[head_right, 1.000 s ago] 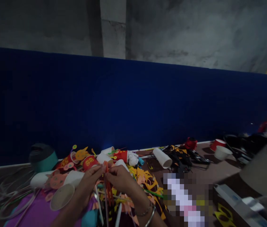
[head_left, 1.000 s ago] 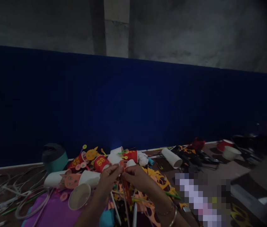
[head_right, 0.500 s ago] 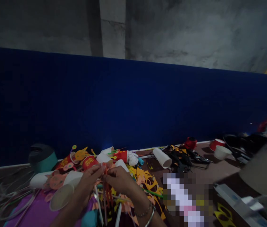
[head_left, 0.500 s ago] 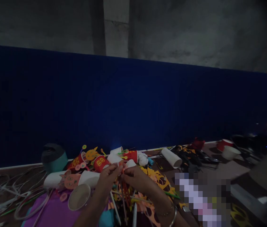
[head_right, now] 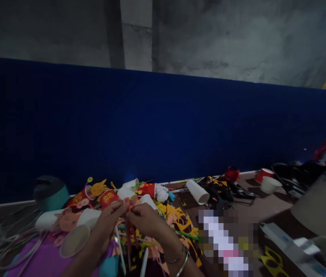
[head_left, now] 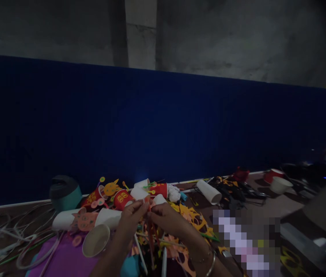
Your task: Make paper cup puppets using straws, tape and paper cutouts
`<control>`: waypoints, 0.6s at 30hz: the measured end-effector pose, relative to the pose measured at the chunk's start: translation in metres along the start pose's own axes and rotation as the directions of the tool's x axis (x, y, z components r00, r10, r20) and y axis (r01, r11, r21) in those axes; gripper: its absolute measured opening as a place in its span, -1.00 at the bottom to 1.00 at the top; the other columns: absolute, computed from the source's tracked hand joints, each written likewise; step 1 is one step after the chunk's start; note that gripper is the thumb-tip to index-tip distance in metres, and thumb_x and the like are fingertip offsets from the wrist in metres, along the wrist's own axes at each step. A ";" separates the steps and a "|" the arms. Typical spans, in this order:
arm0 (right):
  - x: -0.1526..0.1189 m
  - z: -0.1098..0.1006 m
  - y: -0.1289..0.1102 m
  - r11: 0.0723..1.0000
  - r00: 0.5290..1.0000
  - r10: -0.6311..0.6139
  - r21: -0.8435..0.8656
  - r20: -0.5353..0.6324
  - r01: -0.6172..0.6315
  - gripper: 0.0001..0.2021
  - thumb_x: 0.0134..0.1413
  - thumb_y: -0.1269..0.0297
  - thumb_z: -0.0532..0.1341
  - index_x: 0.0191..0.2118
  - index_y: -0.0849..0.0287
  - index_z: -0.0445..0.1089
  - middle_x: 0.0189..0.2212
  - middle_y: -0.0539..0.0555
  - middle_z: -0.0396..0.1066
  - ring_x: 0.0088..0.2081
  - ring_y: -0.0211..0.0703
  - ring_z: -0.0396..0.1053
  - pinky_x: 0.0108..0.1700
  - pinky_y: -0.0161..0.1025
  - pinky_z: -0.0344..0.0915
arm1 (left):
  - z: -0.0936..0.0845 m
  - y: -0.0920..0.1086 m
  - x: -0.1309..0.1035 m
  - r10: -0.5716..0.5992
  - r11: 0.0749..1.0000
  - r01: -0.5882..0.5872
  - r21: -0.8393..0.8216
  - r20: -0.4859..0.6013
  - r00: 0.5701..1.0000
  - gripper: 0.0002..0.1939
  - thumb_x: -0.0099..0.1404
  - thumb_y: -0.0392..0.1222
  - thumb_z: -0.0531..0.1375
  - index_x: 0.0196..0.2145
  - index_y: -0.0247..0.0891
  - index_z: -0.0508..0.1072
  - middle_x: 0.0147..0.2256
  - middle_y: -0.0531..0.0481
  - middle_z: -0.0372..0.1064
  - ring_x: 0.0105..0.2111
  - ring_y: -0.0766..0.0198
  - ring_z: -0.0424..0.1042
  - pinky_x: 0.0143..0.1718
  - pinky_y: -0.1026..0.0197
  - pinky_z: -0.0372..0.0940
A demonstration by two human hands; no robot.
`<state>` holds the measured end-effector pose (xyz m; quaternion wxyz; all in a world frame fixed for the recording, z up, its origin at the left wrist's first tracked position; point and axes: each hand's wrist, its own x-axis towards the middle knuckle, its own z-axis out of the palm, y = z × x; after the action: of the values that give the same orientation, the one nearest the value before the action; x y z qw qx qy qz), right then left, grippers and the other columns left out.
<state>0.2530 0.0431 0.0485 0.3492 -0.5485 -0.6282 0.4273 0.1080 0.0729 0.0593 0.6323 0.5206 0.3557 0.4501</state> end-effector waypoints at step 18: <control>0.000 -0.002 -0.003 0.997 0.989 -0.080 0.002 -0.124 0.081 -0.86 -0.14 0.34 0.21 -0.58 0.27 0.42 -0.70 -0.09 0.18 -0.62 -0.40 0.08 -0.59 -0.43 -0.01 | 0.002 -0.002 0.001 -0.033 0.985 0.000 -0.174 -0.184 0.982 -0.67 -0.04 -0.05 0.34 -0.32 -0.28 0.55 -0.40 0.01 0.52 -0.25 0.18 0.44 -0.16 0.24 0.27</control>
<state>0.2535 0.0435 0.0522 0.4062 -0.5470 -0.6256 0.3801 0.1102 0.0728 0.0576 0.6427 0.4164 0.3773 0.5207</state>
